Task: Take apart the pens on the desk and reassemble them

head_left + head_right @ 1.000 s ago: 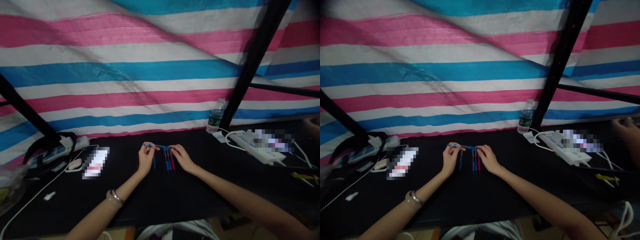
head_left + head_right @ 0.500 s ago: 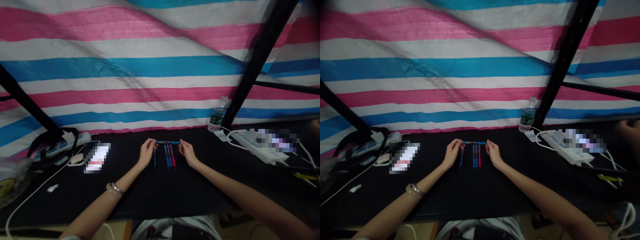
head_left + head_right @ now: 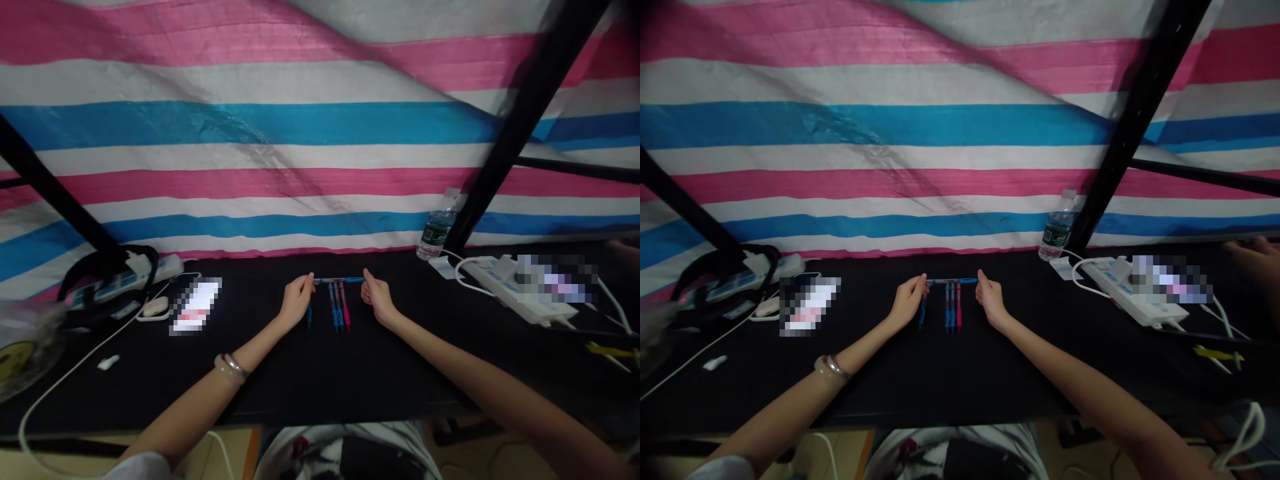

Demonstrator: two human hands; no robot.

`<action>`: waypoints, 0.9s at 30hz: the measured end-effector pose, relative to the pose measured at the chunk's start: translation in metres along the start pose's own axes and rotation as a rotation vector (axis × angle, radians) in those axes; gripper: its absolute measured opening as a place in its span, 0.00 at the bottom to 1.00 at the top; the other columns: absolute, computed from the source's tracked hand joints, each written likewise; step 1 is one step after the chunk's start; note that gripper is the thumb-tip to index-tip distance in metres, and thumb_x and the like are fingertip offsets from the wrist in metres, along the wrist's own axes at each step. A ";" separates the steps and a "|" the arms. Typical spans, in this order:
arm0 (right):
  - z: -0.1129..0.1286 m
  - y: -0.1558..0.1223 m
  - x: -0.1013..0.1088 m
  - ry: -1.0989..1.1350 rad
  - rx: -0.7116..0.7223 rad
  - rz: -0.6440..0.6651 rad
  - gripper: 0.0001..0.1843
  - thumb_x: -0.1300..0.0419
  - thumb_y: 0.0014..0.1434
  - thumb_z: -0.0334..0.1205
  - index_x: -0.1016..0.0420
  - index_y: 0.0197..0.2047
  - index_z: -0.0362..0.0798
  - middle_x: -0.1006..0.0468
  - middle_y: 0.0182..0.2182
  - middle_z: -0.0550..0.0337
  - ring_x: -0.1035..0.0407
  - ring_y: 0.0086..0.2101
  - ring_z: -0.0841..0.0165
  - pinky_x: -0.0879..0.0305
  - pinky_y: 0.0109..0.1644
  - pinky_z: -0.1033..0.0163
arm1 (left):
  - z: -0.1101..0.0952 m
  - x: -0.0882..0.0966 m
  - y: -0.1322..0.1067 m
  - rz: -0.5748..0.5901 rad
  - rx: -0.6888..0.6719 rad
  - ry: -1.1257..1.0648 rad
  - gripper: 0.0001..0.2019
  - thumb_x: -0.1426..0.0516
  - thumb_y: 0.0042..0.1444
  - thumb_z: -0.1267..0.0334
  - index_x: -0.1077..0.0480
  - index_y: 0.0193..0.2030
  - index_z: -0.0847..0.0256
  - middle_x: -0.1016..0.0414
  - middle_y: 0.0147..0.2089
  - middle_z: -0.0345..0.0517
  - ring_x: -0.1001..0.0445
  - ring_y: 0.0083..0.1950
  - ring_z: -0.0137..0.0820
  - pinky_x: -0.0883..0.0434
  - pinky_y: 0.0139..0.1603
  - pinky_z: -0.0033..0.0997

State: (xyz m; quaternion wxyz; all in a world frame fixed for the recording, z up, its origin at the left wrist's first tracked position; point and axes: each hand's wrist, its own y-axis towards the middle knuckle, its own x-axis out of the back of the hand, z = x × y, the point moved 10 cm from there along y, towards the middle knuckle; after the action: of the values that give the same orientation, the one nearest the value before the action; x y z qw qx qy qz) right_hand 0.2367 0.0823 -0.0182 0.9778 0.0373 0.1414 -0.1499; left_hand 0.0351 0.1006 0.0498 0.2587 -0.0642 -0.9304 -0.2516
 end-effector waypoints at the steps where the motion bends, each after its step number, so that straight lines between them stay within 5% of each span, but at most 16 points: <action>1: 0.001 0.000 -0.001 -0.011 0.007 0.004 0.30 0.44 0.51 0.58 0.53 0.12 0.49 0.53 0.10 0.71 0.56 0.13 0.79 0.63 0.15 0.69 | 0.002 0.001 0.000 -0.018 0.011 -0.014 0.21 0.57 0.60 0.51 0.38 0.22 0.61 0.39 0.20 0.38 0.37 0.25 0.27 0.41 0.29 0.26; 9: 0.003 -0.001 -0.004 -0.087 0.036 0.040 0.31 0.46 0.52 0.58 0.50 0.10 0.47 0.49 0.09 0.68 0.54 0.13 0.79 0.61 0.16 0.68 | 0.011 0.001 0.000 -0.048 0.093 -0.169 0.18 0.58 0.61 0.52 0.37 0.28 0.61 0.33 0.27 0.41 0.32 0.30 0.29 0.38 0.32 0.27; 14: 0.001 0.001 0.000 -0.076 0.014 0.019 0.30 0.46 0.52 0.58 0.49 0.11 0.47 0.48 0.10 0.68 0.53 0.12 0.79 0.62 0.15 0.68 | -0.001 -0.002 -0.001 0.012 0.008 -0.130 0.15 0.56 0.61 0.55 0.38 0.29 0.60 0.33 0.29 0.40 0.31 0.34 0.29 0.38 0.38 0.27; 27: -0.005 0.006 0.001 -0.062 -0.011 0.024 0.30 0.45 0.50 0.59 0.50 0.11 0.48 0.48 0.10 0.68 0.53 0.12 0.80 0.63 0.15 0.69 | -0.002 -0.001 0.001 0.027 0.023 -0.035 0.19 0.56 0.60 0.52 0.36 0.24 0.61 0.38 0.22 0.38 0.38 0.25 0.27 0.41 0.29 0.26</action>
State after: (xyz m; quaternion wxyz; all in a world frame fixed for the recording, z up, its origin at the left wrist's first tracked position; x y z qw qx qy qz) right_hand 0.2385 0.0882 -0.0233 0.9837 0.0289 0.1113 -0.1383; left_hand 0.0374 0.1005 0.0512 0.2465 -0.0782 -0.9367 -0.2362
